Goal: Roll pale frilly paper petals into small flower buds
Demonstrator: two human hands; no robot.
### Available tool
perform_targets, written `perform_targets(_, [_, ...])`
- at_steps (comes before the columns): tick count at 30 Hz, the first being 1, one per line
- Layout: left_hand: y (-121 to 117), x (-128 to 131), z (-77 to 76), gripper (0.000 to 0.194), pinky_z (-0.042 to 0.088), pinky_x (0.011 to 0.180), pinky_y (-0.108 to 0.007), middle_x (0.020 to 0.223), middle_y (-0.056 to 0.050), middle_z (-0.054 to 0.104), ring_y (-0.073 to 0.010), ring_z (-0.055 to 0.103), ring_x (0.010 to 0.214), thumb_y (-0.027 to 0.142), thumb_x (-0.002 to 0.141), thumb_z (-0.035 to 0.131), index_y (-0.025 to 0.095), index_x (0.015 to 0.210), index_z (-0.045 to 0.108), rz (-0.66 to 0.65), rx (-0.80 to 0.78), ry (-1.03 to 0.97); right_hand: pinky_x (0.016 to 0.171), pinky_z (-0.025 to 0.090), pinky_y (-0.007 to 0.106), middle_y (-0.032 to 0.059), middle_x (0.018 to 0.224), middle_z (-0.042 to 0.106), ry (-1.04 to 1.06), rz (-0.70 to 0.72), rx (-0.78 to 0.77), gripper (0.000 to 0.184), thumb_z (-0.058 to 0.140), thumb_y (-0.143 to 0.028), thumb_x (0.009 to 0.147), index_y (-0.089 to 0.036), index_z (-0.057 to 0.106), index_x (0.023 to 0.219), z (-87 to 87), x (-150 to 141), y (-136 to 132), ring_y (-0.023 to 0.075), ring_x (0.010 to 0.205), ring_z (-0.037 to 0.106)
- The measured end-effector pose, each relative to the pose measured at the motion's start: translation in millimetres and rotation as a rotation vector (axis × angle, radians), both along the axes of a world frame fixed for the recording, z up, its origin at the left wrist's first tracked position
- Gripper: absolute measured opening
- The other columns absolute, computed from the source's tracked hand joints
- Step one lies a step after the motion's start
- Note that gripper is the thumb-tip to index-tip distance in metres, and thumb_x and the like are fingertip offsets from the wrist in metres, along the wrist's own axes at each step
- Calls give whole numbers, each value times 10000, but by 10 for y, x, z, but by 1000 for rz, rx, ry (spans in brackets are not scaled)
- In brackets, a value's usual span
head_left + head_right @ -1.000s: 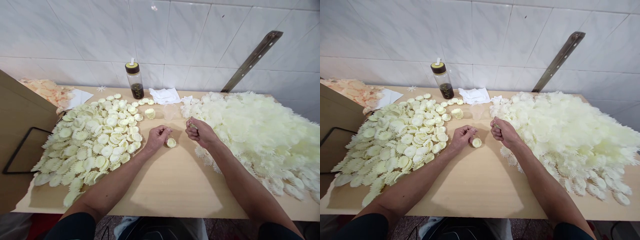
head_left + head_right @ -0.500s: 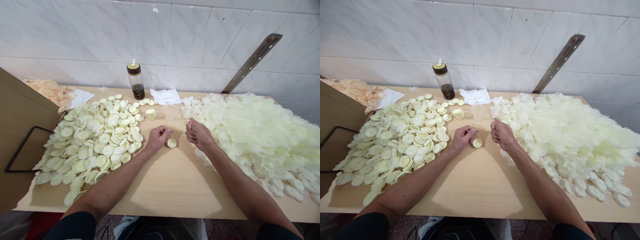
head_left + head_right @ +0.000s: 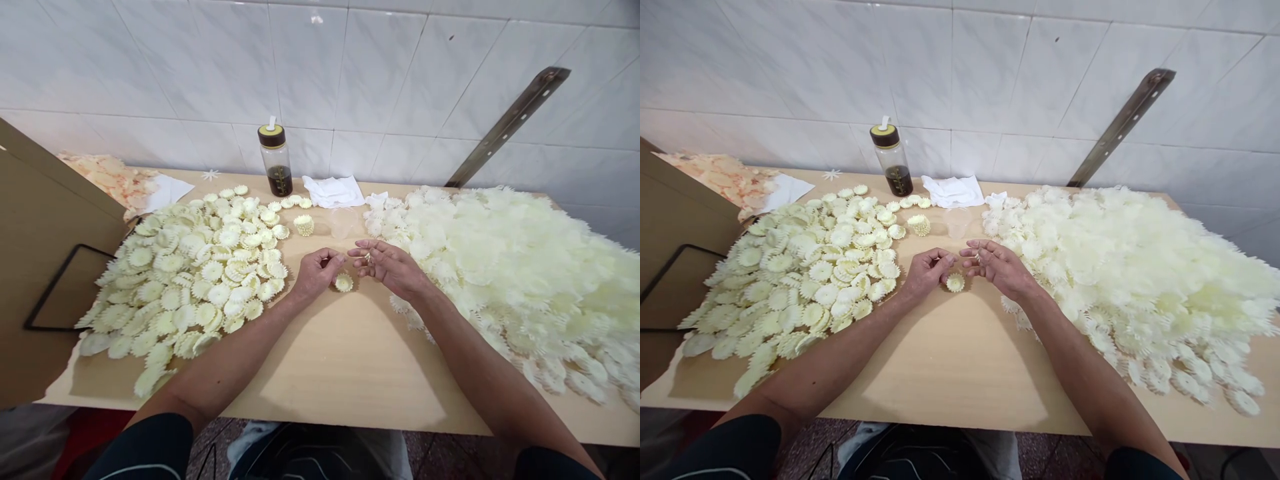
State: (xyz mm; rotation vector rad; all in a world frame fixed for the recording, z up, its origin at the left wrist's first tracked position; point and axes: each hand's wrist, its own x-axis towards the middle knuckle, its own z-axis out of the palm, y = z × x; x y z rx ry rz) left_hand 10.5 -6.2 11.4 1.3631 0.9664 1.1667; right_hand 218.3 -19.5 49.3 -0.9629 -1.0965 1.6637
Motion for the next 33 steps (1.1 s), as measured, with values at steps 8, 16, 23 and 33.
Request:
perform_targets(8, [-1, 7, -6, 370, 400, 513, -247, 577, 12, 596, -100, 497, 490, 507, 874, 741, 138, 844, 735, 3, -12, -9, 445, 251, 266, -10, 667, 421, -85, -197, -13, 550, 716, -736, 861, -218, 592, 722, 14, -25, -7, 130, 574, 371])
perform_targets(16, [17, -3, -26, 358, 392, 498, -246, 535, 23, 564, -101, 477, 472, 498, 888, 736, 141, 869, 741, -4, -15, -9, 401, 111, 220, -101, 564, 265, -125, -239, -32, 475, 736, -685, 869, -241, 568, 885, 76, -57, 11, 74, 462, 162])
perform_targets(23, [12, 3, -30, 362, 387, 486, -240, 533, 25, 553, -99, 469, 473, 506, 885, 745, 146, 853, 723, -9, -10, -32, 423, 184, 202, -101, 574, 359, -140, -328, 47, 372, 737, -558, 898, -249, 531, 913, 26, -133, 56, 69, 473, 211])
perform_targets(33, [-64, 30, 110, 305, 424, 482, -235, 657, 8, 624, -102, 530, 499, 450, 873, 757, 155, 931, 706, 36, 29, 30, 603, 510, 271, -4, 843, 648, -171, -200, 96, 510, 977, -514, 639, -183, 703, 914, -164, -57, 86, 101, 633, 577])
